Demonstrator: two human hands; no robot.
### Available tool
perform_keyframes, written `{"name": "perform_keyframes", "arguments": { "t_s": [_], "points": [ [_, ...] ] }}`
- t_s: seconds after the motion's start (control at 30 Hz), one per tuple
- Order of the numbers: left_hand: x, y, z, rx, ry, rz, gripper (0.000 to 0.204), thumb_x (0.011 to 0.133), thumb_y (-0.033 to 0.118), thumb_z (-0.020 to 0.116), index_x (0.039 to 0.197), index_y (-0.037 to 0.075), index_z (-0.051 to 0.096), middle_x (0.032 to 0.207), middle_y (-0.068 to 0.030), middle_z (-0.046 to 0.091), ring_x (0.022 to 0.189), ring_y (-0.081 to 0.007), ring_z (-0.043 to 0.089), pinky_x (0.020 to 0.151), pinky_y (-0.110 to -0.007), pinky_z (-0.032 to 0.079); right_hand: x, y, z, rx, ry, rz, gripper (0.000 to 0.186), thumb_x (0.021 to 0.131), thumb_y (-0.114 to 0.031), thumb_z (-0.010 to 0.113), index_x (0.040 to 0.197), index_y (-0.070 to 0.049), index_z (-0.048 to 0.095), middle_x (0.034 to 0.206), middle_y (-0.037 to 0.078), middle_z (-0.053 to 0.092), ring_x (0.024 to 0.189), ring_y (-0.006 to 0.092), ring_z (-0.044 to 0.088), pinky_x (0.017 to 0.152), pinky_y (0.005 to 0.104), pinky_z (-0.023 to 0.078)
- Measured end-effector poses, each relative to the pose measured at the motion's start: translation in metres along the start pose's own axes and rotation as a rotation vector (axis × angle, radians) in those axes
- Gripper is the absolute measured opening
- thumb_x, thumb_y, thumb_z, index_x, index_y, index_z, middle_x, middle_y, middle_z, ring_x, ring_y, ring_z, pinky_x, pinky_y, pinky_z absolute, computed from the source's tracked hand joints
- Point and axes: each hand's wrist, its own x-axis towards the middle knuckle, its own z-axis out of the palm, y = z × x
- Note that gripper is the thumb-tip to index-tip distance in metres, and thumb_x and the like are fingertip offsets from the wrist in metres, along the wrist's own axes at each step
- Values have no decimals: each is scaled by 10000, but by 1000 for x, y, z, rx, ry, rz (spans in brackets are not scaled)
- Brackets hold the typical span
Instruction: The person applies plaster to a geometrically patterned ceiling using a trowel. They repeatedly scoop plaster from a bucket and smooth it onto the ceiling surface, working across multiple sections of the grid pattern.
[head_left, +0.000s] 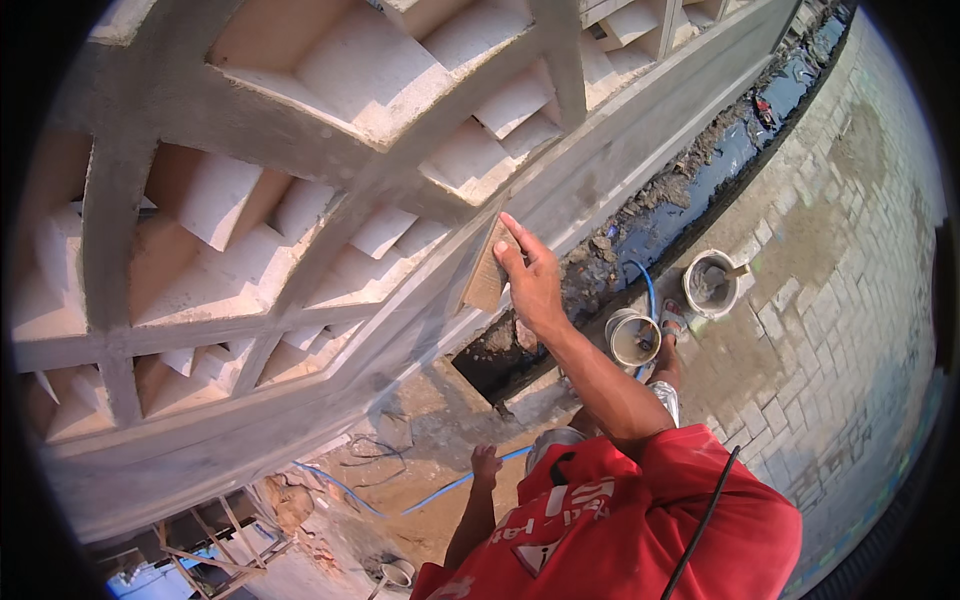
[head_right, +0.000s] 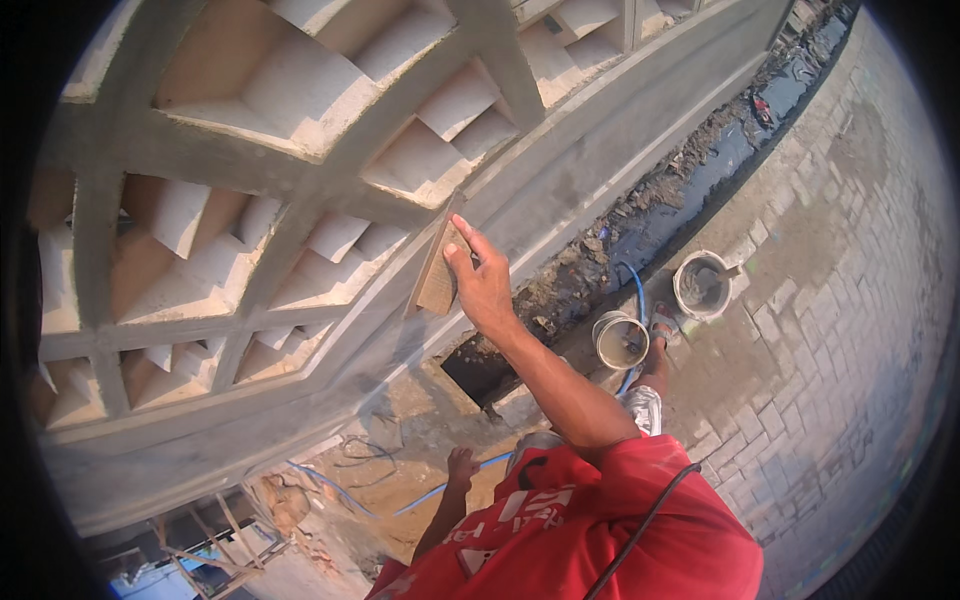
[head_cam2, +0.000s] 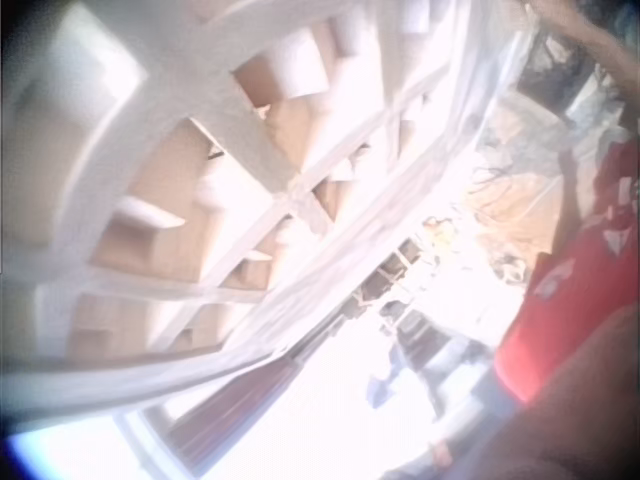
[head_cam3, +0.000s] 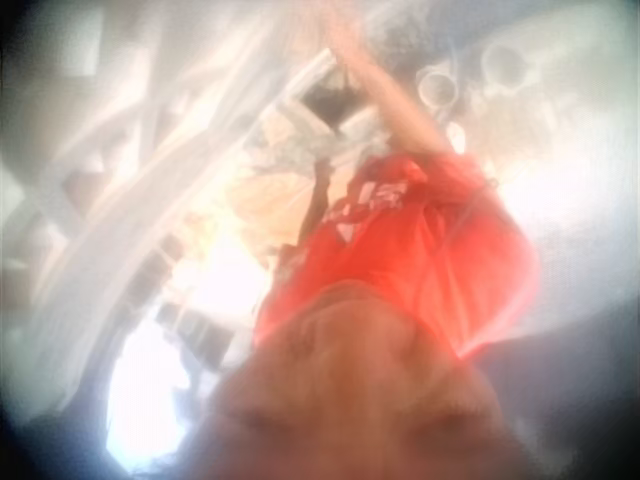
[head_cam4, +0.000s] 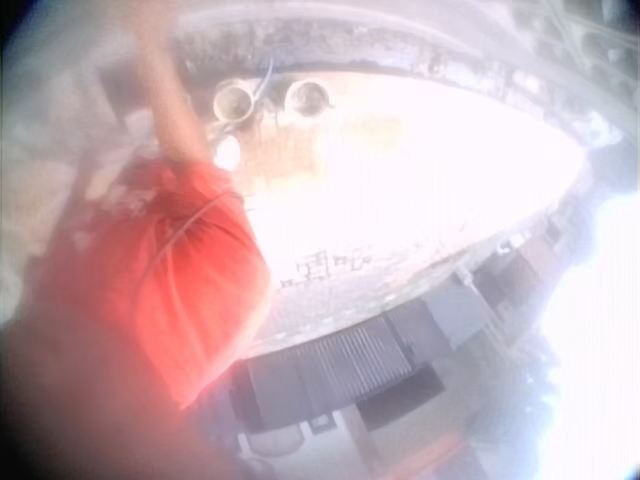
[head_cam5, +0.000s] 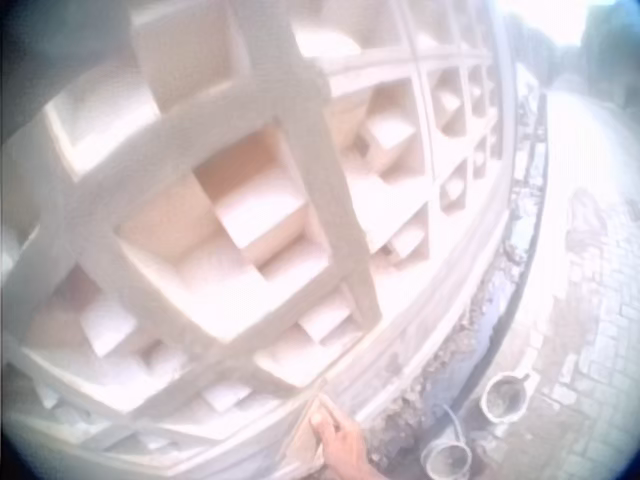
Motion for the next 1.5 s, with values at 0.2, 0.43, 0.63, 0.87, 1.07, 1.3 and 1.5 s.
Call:
{"name": "perform_keyframes", "arguments": {
  "t_s": [0.2,0.43,0.63,0.87,1.07,1.3,1.5],
  "points": [
    [-1,27,14,-191,1,-1,314,829,206,544,1119,96,500,956,-60,548,640,-200,570,561,-316,465,62,-39,-38,267,157,94,446,874,-129,498,1273,58,427,1144,149,539,1030,153,502,891,266,408],
    [-16,29,22,-167,22,-67,303,831,190,538,1117,97,502,964,-48,552,633,-193,571,547,-318,465,1,3,-5,35,-125,131,432,879,-141,516,1275,16,443,1076,66,555,889,105,516,760,238,421],
    [-12,19,28,-156,28,-119,262,821,179,539,1067,93,510,897,-56,546,588,-189,571,493,-294,446,50,-54,-101,281,-180,161,332,912,-140,464,1211,3,479,954,37,584,814,71,555,698,207,468],
    [-8,25,38,-219,34,-75,255,818,193,545,1054,104,511,901,-55,543,581,-192,564,491,-287,441,95,-63,-112,114,-243,135,324,909,-133,465,1202,2,490,951,22,586,811,59,552,694,196,459],
    [-13,30,44,-196,18,-61,285,820,213,544,1082,107,507,961,-60,557,608,-198,576,522,-299,459,101,-57,-111,134,-266,162,317,916,-148,469,1195,-1,495,937,24,590,784,56,555,683,201,463],
    [-12,30,34,-158,26,-122,312,820,212,541,1113,113,498,916,-61,550,604,-201,575,521,-301,460,102,-55,-109,176,-302,239,307,925,-174,474,1182,-9,505,914,14,598,747,51,560,640,193,468],
    [9,-19,27,-7,27,124,318,820,209,541,1118,109,488,895,-65,547,613,-205,576,522,-299,459,104,-58,-105,197,-340,290,298,925,-169,470,1174,-12,512,907,15,602,734,48,564,615,194,473]
  ]
}}
